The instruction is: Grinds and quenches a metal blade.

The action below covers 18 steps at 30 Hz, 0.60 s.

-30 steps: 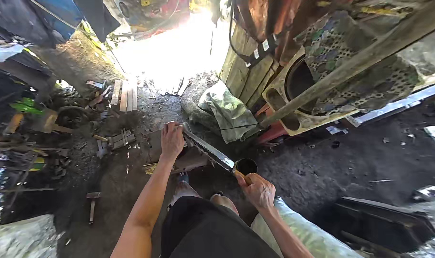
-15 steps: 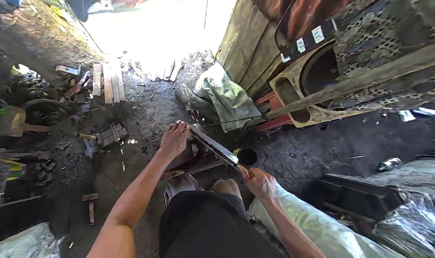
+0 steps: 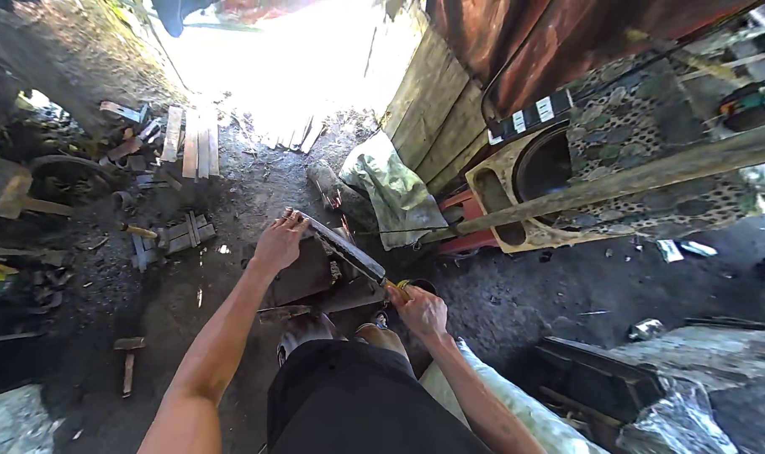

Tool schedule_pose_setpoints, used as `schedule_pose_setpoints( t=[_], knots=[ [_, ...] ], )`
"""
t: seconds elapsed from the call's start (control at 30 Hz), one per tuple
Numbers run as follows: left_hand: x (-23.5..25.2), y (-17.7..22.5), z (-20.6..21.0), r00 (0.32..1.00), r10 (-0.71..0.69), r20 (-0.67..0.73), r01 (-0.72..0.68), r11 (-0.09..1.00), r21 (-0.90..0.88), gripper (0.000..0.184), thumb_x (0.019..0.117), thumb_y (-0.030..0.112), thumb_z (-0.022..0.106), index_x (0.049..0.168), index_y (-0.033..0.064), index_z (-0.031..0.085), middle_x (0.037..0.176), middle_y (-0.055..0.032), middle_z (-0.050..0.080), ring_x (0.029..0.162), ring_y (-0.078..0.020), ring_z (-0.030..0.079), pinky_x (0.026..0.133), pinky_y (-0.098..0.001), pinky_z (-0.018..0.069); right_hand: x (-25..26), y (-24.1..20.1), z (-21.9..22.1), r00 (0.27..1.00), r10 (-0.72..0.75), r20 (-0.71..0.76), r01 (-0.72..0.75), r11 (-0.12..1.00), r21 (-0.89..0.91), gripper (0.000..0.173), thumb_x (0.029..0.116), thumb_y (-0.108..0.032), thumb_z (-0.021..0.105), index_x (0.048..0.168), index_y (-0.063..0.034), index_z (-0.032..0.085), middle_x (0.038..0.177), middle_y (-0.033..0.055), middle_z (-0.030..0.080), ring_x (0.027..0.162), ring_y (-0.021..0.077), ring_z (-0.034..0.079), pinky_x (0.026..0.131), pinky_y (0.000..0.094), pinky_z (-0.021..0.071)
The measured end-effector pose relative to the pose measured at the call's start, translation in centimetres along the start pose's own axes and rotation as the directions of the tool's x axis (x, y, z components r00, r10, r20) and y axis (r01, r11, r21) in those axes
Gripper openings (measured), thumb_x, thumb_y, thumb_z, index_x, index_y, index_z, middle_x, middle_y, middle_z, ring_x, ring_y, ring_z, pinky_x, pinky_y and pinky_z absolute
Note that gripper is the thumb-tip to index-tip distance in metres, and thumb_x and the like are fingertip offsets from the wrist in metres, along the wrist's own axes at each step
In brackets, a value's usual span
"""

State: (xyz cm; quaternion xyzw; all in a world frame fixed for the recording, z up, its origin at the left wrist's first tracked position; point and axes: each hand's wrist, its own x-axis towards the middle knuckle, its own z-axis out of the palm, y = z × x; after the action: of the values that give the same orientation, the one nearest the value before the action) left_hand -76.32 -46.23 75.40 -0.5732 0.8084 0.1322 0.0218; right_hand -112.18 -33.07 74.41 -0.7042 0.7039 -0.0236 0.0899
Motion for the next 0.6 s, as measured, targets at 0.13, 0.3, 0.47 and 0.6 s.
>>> schedule_pose_setpoints(
  t=[0.13, 0.3, 0.47, 0.6],
  knots=[
    [-1.2, 4.8, 1.6, 0.997, 0.073, -0.038, -0.075, 0.996, -0.056, 0.062, 0.0906, 0.007, 0.063, 0.15, 0.0223, 0.055, 0.16, -0.0121, 0.045, 0.152, -0.031, 0.035, 0.118, -0.0503, 0.0383, -4.8, 3.2, -1.8, 0.998, 0.048, 0.032, -0.048, 0.999, 0.014, 0.073, 0.0996, -0.067, 0.041, 0.073, -0.005, 0.068, 0.071, 0.014, 0.069, 0.067, 0.0347, 0.071, 0.055, 0.0556, 0.054],
    [-2.1, 7.6, 1.8, 0.99, 0.133, 0.055, -0.13, 0.99, -0.056, 0.063, 0.0963, 0.006, 0.054, 0.156, 0.0251, 0.047, 0.168, -0.0081, 0.033, 0.158, -0.0245, 0.023, 0.125, -0.0437, 0.0284, -8.3, 5.3, -1.8, 0.998, 0.056, -0.032, -0.056, 0.998, 0.005, 0.075, 0.0992, -0.069, 0.037, 0.068, -0.0057, 0.065, 0.064, 0.0122, 0.065, 0.059, 0.0325, 0.068, 0.05, 0.0528, 0.0516],
    [-1.2, 3.7, 1.6, 0.995, 0.097, -0.026, -0.098, 0.994, -0.039, 0.061, 0.0959, 0.005, 0.057, 0.153, 0.0242, 0.051, 0.166, -0.0057, 0.037, 0.156, -0.0244, 0.028, 0.121, -0.0458, 0.0352, -5.3, 1.6, 0.0, 0.999, 0.054, -0.003, -0.054, 0.997, 0.048, 0.073, 0.1002, -0.066, 0.039, 0.074, -0.0058, 0.068, 0.07, 0.013, 0.069, 0.065, 0.0333, 0.071, 0.055, 0.0541, 0.0544],
    [-0.5, -1.9, 0.4, 0.995, 0.048, -0.091, -0.046, 0.999, 0.029, 0.061, 0.0944, 0.007, 0.06, 0.153, 0.0237, 0.051, 0.163, -0.0083, 0.04, 0.153, -0.0292, 0.034, 0.117, -0.0495, 0.0406, -0.2, -2.7, 1.4, 0.999, 0.025, 0.023, -0.027, 0.997, 0.074, 0.071, 0.1004, -0.067, 0.04, 0.08, -0.007, 0.071, 0.079, 0.0118, 0.072, 0.074, 0.0315, 0.073, 0.061, 0.0537, 0.0565]
  ],
)
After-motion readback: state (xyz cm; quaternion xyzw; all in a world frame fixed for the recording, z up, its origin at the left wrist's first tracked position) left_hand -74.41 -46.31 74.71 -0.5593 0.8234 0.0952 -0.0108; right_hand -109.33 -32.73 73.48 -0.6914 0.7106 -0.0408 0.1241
